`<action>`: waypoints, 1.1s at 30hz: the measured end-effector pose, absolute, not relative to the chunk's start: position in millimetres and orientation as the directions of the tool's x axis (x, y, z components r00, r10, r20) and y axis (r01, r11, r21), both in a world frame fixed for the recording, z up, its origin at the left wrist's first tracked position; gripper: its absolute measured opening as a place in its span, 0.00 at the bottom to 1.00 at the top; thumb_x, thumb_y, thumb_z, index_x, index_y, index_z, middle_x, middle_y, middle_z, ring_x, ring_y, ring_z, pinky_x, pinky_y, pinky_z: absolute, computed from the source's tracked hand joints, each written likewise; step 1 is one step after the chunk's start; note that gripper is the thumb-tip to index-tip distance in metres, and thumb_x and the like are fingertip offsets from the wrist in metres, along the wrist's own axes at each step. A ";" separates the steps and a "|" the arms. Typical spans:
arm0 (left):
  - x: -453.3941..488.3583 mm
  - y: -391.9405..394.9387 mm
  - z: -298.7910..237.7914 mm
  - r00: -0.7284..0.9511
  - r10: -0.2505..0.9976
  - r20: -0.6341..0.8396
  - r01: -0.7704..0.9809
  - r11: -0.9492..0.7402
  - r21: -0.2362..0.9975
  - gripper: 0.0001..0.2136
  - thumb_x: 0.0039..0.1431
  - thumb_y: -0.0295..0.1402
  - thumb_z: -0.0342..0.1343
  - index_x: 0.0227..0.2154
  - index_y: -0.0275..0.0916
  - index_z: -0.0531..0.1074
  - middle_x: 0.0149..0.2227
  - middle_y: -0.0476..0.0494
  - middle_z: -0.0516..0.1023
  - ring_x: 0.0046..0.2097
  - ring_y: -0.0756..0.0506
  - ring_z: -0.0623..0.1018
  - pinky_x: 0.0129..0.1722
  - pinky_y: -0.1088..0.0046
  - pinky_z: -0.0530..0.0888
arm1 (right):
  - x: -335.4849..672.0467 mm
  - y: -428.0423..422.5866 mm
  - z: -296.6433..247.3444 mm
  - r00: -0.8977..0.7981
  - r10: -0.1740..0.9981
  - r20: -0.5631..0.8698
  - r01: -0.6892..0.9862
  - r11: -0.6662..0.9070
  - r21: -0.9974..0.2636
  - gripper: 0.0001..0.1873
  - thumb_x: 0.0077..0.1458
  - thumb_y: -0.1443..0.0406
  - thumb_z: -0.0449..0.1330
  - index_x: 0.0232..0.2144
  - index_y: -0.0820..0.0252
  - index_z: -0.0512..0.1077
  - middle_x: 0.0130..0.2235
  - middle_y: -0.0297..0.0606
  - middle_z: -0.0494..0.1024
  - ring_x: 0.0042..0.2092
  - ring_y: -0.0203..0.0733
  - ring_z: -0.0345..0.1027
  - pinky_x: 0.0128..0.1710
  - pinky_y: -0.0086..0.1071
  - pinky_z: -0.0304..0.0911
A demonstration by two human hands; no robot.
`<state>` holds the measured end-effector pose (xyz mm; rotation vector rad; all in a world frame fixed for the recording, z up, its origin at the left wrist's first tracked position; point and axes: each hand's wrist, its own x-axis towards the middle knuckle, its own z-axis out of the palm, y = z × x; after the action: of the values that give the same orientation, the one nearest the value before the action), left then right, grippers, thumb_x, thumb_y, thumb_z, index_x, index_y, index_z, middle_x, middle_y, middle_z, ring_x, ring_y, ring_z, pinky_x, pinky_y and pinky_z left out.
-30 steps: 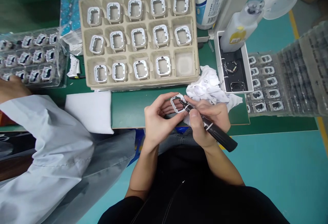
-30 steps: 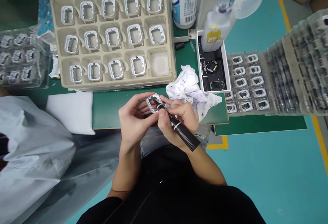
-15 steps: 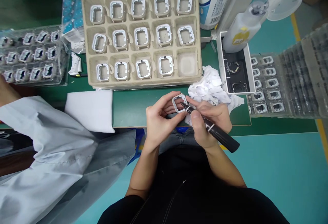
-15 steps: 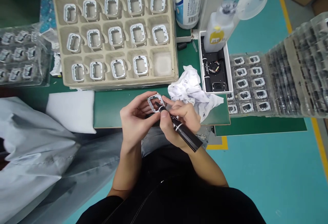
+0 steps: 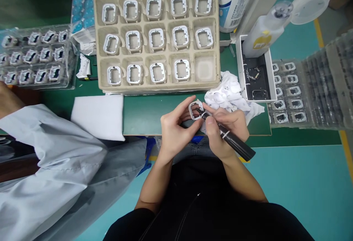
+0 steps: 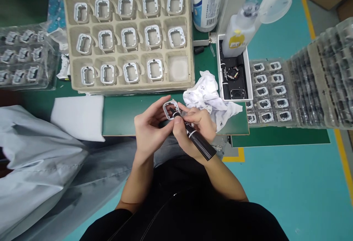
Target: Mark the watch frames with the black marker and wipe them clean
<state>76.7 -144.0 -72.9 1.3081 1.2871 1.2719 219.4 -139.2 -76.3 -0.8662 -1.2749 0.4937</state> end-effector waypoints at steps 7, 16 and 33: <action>77.1 -147.7 -86.1 -0.058 0.956 0.287 0.283 -0.260 0.923 0.29 0.70 0.28 0.74 0.72 0.48 0.84 0.57 0.46 0.95 0.52 0.43 0.95 0.59 0.70 0.90 | 218.5 -140.2 -76.9 0.276 0.755 0.595 0.133 0.583 -0.802 0.09 0.75 0.65 0.71 0.45 0.51 0.72 0.31 0.25 0.74 0.37 0.41 0.87 0.55 0.49 0.94; 79.7 -147.9 -83.1 -0.074 0.940 0.333 0.376 -0.283 0.882 0.25 0.72 0.30 0.72 0.70 0.47 0.86 0.57 0.45 0.95 0.48 0.44 0.94 0.54 0.72 0.89 | 215.4 -139.3 -77.4 0.301 0.745 0.595 0.150 0.579 -0.802 0.09 0.75 0.64 0.70 0.45 0.51 0.72 0.31 0.24 0.73 0.35 0.38 0.84 0.54 0.46 0.94; 83.3 -149.6 -77.0 -0.075 0.932 0.353 0.463 -0.281 0.841 0.24 0.73 0.30 0.70 0.69 0.46 0.87 0.57 0.45 0.95 0.50 0.43 0.95 0.56 0.71 0.90 | 217.6 -143.0 -79.7 0.272 0.758 0.593 0.210 0.554 -0.805 0.09 0.75 0.65 0.70 0.45 0.50 0.72 0.33 0.28 0.77 0.41 0.46 0.91 0.53 0.48 0.94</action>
<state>83.3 -149.6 -77.0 1.7382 1.5007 1.3302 217.6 -143.0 -79.7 -0.9583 -1.2783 0.4577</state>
